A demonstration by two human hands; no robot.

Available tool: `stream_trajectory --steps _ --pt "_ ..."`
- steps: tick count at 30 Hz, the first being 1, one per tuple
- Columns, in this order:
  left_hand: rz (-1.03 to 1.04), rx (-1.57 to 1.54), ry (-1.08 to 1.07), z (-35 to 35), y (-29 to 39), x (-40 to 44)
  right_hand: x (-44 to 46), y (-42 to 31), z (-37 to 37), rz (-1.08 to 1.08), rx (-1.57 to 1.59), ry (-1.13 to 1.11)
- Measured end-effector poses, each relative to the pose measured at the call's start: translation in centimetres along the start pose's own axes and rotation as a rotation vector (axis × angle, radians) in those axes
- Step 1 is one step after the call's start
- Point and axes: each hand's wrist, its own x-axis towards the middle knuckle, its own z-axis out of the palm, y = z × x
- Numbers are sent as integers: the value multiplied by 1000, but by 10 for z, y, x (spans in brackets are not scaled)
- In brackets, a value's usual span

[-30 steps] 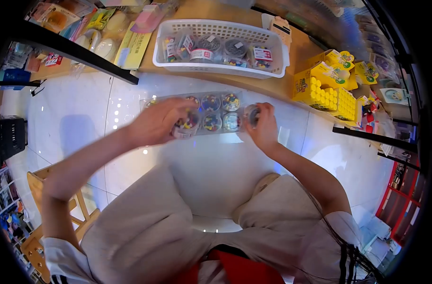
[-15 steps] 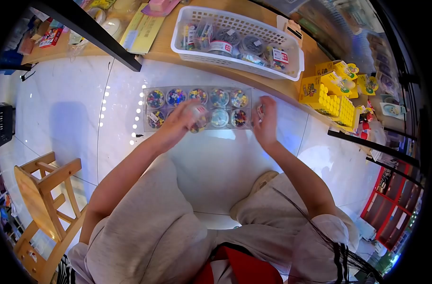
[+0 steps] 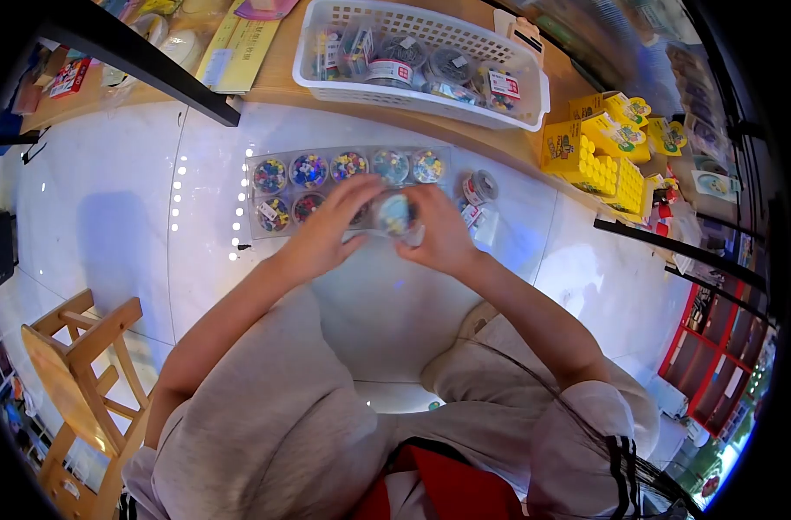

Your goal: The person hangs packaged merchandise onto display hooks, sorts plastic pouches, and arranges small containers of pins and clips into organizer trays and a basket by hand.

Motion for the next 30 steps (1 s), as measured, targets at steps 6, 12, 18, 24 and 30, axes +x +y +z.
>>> stream_trajectory --steps 6,12,18,24,30 --pt "-95 105 195 -27 -12 18 -34 47 4 182 -164 140" --pt "-30 202 308 -44 -7 28 -29 44 -13 104 -427 -62" --pt "257 513 484 -84 12 64 -24 45 -15 69 -527 -152" --pt "145 905 291 -109 6 123 5 0 -35 -166 -455 80" --pt "41 799 119 -103 12 147 93 -12 -83 128 -446 387"
